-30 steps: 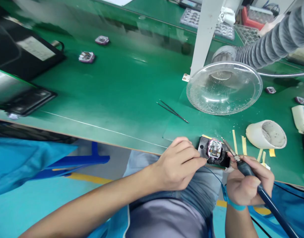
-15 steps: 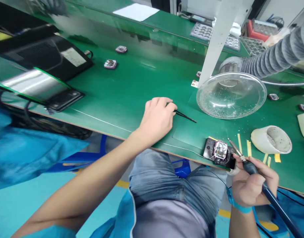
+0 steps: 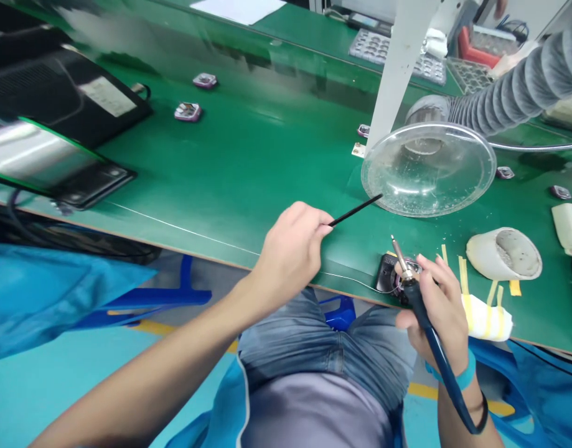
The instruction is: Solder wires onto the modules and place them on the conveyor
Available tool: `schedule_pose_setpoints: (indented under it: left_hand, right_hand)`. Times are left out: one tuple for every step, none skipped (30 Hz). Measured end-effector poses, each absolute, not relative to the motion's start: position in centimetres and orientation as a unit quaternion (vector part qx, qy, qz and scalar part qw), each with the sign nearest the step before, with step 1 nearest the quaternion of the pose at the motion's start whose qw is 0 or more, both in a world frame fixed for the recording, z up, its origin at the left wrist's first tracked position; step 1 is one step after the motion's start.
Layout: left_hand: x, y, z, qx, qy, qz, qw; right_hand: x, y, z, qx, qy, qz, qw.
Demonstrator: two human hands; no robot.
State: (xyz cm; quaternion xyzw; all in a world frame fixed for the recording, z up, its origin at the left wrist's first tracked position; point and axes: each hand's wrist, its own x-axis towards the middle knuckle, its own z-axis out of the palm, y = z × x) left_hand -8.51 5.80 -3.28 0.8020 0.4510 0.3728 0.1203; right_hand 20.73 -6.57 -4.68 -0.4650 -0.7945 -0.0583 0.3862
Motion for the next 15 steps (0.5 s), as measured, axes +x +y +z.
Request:
schedule_pose_setpoints:
  left_hand:
    - [-7.7, 5.3, -2.9, 0.792, 0.449, 0.388, 0.141]
    - [-6.9, 4.7, -2.6, 0.781, 0.446, 0.407, 0.162]
    - [-6.0, 4.2, -2.3, 0.767, 0.44, 0.427, 0.187]
    - [-5.0, 3.7, -2.1, 0.753, 0.433, 0.448, 0.214]
    - [-4.1, 3.2, -2.0, 0.736, 0.425, 0.467, 0.244]
    - [-3.1, 2.7, -1.9, 0.719, 0.416, 0.483, 0.276]
    - [-2.2, 2.3, -2.0, 0.701, 0.407, 0.496, 0.31]
    - [-1.3, 1.9, -2.0, 0.685, 0.396, 0.506, 0.342]
    - [-0.4, 1.5, -2.1, 0.672, 0.386, 0.514, 0.368]
    - [0.3, 1.3, -2.3, 0.663, 0.376, 0.519, 0.388]
    - [0.8, 1.1, -2.5, 0.659, 0.368, 0.521, 0.399]
    - [1.2, 0.9, -2.6, 0.659, 0.363, 0.52, 0.403]
    - [1.5, 0.9, -2.8, 0.663, 0.36, 0.518, 0.403]
    - [1.6, 0.9, -2.9, 0.669, 0.358, 0.515, 0.4]
    - [1.6, 0.9, -3.1, 0.675, 0.356, 0.511, 0.396]
  right_hand:
    - [20.6, -6.6, -4.7, -0.474, -0.787, -0.065, 0.391]
    - [20.5, -6.7, -4.8, -0.482, -0.775, -0.076, 0.402]
    - [20.4, -6.8, -5.0, -0.491, -0.76, -0.09, 0.415]
    - [20.4, -6.9, -5.2, -0.5, -0.744, -0.105, 0.43]
    - [20.4, -7.0, -5.5, -0.509, -0.728, -0.116, 0.444]
    - [20.4, -7.2, -5.8, -0.519, -0.713, -0.122, 0.455]
    - [20.4, -7.4, -6.0, -0.532, -0.697, -0.123, 0.465]
    - [20.4, -7.5, -6.2, -0.544, -0.682, -0.12, 0.473]
    - [20.4, -7.6, -6.3, -0.555, -0.669, -0.115, 0.481]
    - [20.4, -7.8, -6.3, -0.561, -0.658, -0.11, 0.491]
    - [20.4, -7.9, -6.3, -0.564, -0.65, -0.104, 0.499]
    - [20.3, -7.9, -6.2, -0.563, -0.645, -0.098, 0.507]
    - [20.3, -8.0, -6.1, -0.561, -0.643, -0.092, 0.513]
    - [20.2, -8.0, -6.0, -0.56, -0.643, -0.085, 0.516]
    - [20.2, -8.0, -5.9, -0.559, -0.643, -0.081, 0.517]
